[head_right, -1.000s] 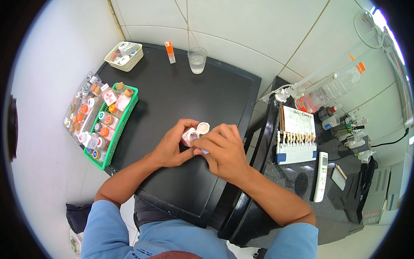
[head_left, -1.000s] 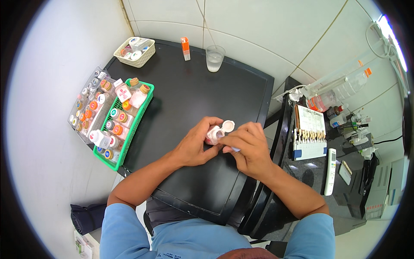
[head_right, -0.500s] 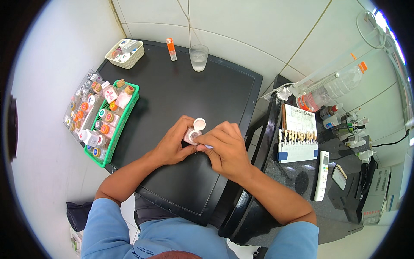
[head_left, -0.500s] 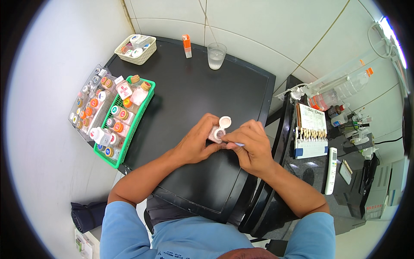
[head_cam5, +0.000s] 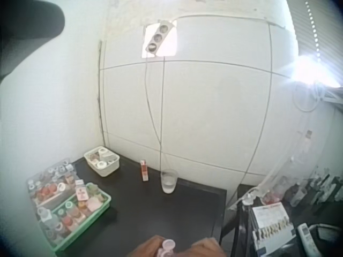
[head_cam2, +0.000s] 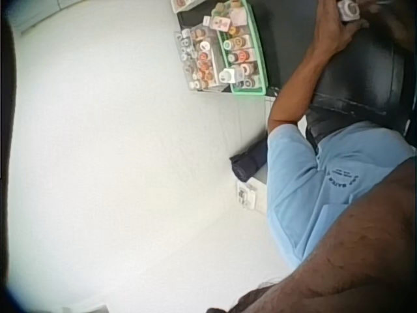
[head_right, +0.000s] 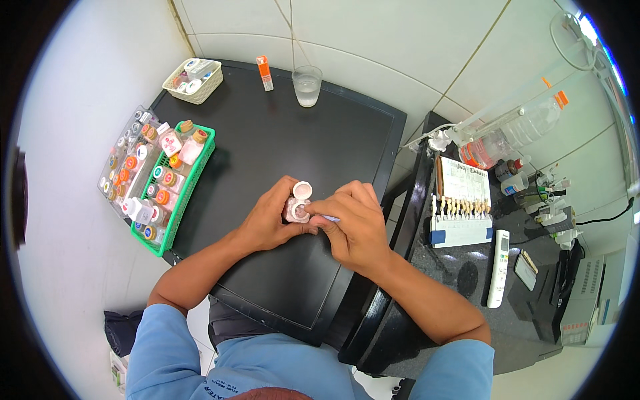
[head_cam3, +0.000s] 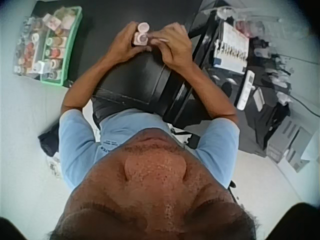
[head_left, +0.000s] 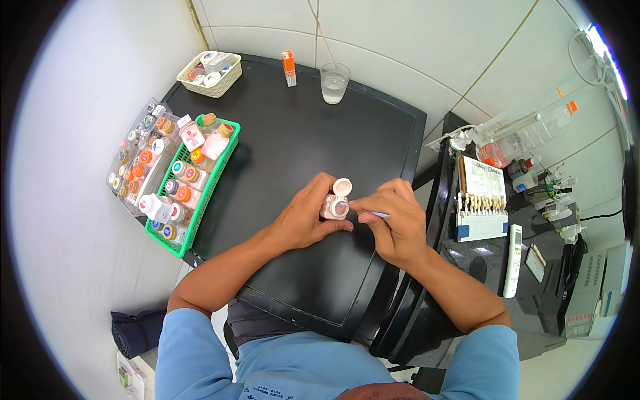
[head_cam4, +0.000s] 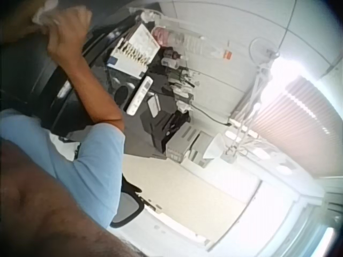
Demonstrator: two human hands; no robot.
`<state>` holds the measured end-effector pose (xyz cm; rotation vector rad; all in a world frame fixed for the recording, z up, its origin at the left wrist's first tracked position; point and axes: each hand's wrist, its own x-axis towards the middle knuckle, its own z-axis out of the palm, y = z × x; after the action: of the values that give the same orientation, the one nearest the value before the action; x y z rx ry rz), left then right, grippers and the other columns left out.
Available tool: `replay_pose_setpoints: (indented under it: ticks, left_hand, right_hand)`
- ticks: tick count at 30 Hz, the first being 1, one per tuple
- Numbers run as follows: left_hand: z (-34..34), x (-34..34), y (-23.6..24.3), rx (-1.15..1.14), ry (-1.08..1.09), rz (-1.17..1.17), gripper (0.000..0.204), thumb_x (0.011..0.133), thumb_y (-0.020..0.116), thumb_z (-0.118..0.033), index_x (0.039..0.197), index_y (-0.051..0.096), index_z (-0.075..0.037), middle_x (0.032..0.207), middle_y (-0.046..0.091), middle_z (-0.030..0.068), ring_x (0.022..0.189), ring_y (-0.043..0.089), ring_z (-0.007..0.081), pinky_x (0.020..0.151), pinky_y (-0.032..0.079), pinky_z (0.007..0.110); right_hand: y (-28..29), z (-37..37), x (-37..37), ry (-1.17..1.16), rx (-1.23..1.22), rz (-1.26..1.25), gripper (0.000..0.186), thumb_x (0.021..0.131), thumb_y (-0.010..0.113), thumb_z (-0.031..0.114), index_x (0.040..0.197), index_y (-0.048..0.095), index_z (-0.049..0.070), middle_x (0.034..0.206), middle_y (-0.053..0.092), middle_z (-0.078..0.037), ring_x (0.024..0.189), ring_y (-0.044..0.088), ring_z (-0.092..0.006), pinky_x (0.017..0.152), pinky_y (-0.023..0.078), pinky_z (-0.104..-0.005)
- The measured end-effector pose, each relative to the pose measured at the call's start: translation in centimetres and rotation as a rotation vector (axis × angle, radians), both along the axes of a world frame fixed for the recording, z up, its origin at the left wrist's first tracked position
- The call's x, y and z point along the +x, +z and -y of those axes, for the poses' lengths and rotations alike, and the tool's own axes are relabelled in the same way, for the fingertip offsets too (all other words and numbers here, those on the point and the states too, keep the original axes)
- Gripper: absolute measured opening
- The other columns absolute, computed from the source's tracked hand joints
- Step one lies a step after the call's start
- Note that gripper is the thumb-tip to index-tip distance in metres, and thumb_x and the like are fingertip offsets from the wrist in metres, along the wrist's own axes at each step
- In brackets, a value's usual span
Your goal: The person dips a small brush into a small plastic bottle and applies the material onto a white dental model held in their other hand. They select and open different colored bottles from a green tray during the process.
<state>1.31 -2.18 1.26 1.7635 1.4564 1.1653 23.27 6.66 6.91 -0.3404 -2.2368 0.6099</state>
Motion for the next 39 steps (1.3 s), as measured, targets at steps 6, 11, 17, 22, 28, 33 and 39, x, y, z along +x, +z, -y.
replay_pose_setpoints:
  ticks: [6,11,17,22,28,33,39]
  left_hand:
    - [-0.1,-0.1,-0.7,-0.103,0.011,0.106,0.071,0.088,0.103,-0.029,0.133,0.054,-0.003,0.115,0.07,0.0186,0.101,0.073,0.0392,0.085,0.058,0.048]
    - [0.2,-0.2,-0.5,-0.068,-0.065,0.119,0.064,0.093,0.093,-0.012,0.142,0.053,-0.003,0.127,0.065,0.0194,0.114,0.072,0.036,0.091,0.059,0.045]
    - [-0.2,-0.3,-1.1,0.141,-0.145,0.042,0.066,0.092,0.079,0.009,0.152,0.053,-0.004,0.142,0.053,0.0192,0.125,0.065,0.0365,0.102,0.057,0.044]
    - [-0.3,-0.4,-1.3,0.191,-0.099,0.018,0.059,0.094,0.085,0.002,0.145,0.057,-0.005,0.141,0.054,0.0183,0.12,0.065,0.0356,0.101,0.058,0.045]
    - [-0.2,-0.3,-0.7,0.068,-0.062,0.016,0.057,0.093,0.095,-0.013,0.134,0.057,-0.006,0.131,0.064,0.0144,0.116,0.07,0.0339,0.098,0.059,0.043]
    - [0.0,0.2,-0.9,-0.066,-0.041,0.124,0.054,0.096,0.094,-0.018,0.132,0.054,-0.007,0.117,0.073,0.0137,0.107,0.076,0.036,0.089,0.06,0.046]
    - [0.2,0.2,-0.8,-0.102,-0.014,0.059,0.055,0.097,0.092,-0.014,0.134,0.052,-0.006,0.121,0.07,0.0167,0.112,0.074,0.0372,0.096,0.06,0.046]
  right_hand:
    - [0.3,0.4,-0.2,0.028,-0.014,0.01,0.014,0.098,0.084,0.015,0.111,0.085,0.009,0.092,0.076,-0.003,0.09,0.065,-0.0274,0.087,0.046,-0.0398]
    - [-0.1,0.5,-0.1,0.05,-0.075,-0.009,0.013,0.101,0.083,0.017,0.111,0.084,0.01,0.093,0.077,-0.003,0.09,0.064,-0.0272,0.087,0.047,-0.0399]
    - [-0.1,0.2,0.0,0.021,-0.08,-0.023,0.011,0.103,0.082,0.017,0.111,0.084,0.009,0.093,0.077,-0.003,0.088,0.065,-0.0269,0.085,0.047,-0.0392]
    - [0.8,0.3,-0.1,0.021,0.024,-0.029,0.012,0.1,0.083,0.013,0.111,0.084,0.008,0.096,0.079,-0.003,0.088,0.065,-0.0266,0.085,0.047,-0.0395]
    - [0.8,0.5,-0.2,0.008,0.049,-0.021,0.015,0.098,0.084,0.011,0.113,0.084,0.008,0.096,0.078,-0.003,0.088,0.065,-0.0262,0.085,0.047,-0.039]
    - [0.2,0.6,-0.1,0.051,-0.032,0.022,0.015,0.099,0.083,0.011,0.114,0.084,0.008,0.095,0.077,-0.003,0.088,0.064,-0.027,0.085,0.046,-0.0392]
    - [0.0,0.4,-0.2,0.006,-0.024,0.039,0.014,0.1,0.082,0.012,0.114,0.084,0.008,0.092,0.075,-0.003,0.087,0.064,-0.0273,0.085,0.046,-0.0399]
